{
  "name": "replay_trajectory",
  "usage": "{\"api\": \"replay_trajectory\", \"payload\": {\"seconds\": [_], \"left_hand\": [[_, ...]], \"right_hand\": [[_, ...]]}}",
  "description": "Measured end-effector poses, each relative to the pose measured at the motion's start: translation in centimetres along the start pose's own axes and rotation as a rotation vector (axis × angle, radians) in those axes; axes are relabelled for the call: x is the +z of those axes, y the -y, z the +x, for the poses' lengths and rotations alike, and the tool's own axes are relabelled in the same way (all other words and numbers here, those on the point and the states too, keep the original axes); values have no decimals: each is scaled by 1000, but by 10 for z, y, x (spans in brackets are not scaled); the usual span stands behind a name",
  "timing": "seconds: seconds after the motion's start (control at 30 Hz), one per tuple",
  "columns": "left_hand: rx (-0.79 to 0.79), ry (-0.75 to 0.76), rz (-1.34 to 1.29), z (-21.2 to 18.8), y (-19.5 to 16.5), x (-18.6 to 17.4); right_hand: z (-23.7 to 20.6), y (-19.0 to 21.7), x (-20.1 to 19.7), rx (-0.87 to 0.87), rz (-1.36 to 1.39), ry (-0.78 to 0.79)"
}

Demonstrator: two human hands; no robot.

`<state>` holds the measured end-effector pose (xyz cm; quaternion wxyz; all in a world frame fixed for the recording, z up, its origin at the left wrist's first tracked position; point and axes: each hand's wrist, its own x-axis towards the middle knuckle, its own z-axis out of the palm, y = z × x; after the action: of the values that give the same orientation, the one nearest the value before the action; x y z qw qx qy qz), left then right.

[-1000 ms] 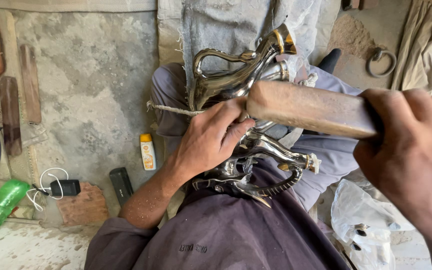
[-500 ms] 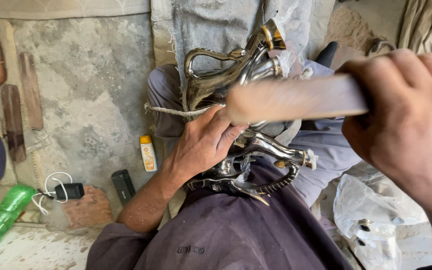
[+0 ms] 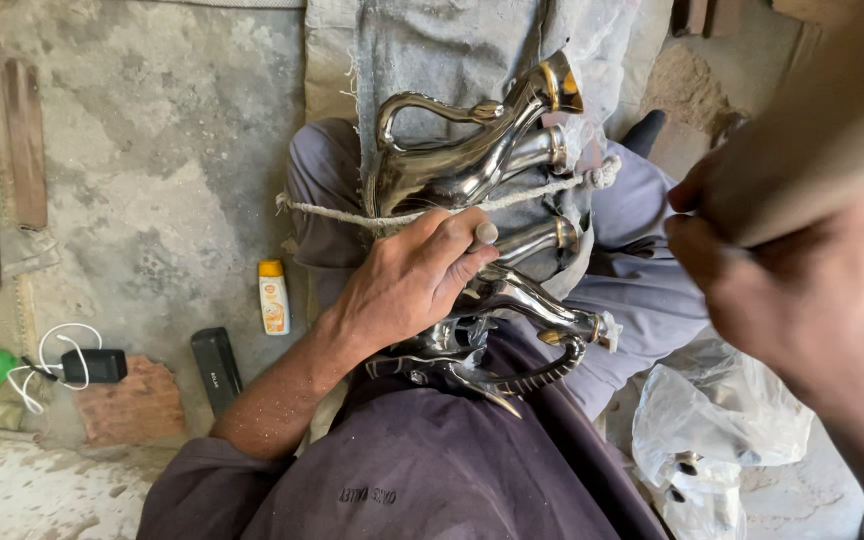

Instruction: The person sits on the floor with a silvered metal animal figurine tied to a cloth pad on their lap. They hold a small punch against the figurine's surface and strike it repeatedly with a wooden mallet, repositioning the punch to work different spots on the sculpture's body and legs.

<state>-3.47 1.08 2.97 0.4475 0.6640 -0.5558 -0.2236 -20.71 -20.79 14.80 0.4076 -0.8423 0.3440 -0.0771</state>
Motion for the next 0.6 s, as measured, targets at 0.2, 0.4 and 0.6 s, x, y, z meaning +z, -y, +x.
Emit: {"api": "replay_trajectory", "payload": {"seconds": [0.2, 0.4, 0.6], "left_hand": [[67, -45, 2, 1, 1, 1], [40, -16, -1, 2, 2, -1], [66, -12, -22, 1, 5, -1]], "right_hand": [[3, -1, 0, -49, 125, -34], [2, 2, 1, -7, 73, -38], [1, 2, 1, -147, -271, -33]]}}
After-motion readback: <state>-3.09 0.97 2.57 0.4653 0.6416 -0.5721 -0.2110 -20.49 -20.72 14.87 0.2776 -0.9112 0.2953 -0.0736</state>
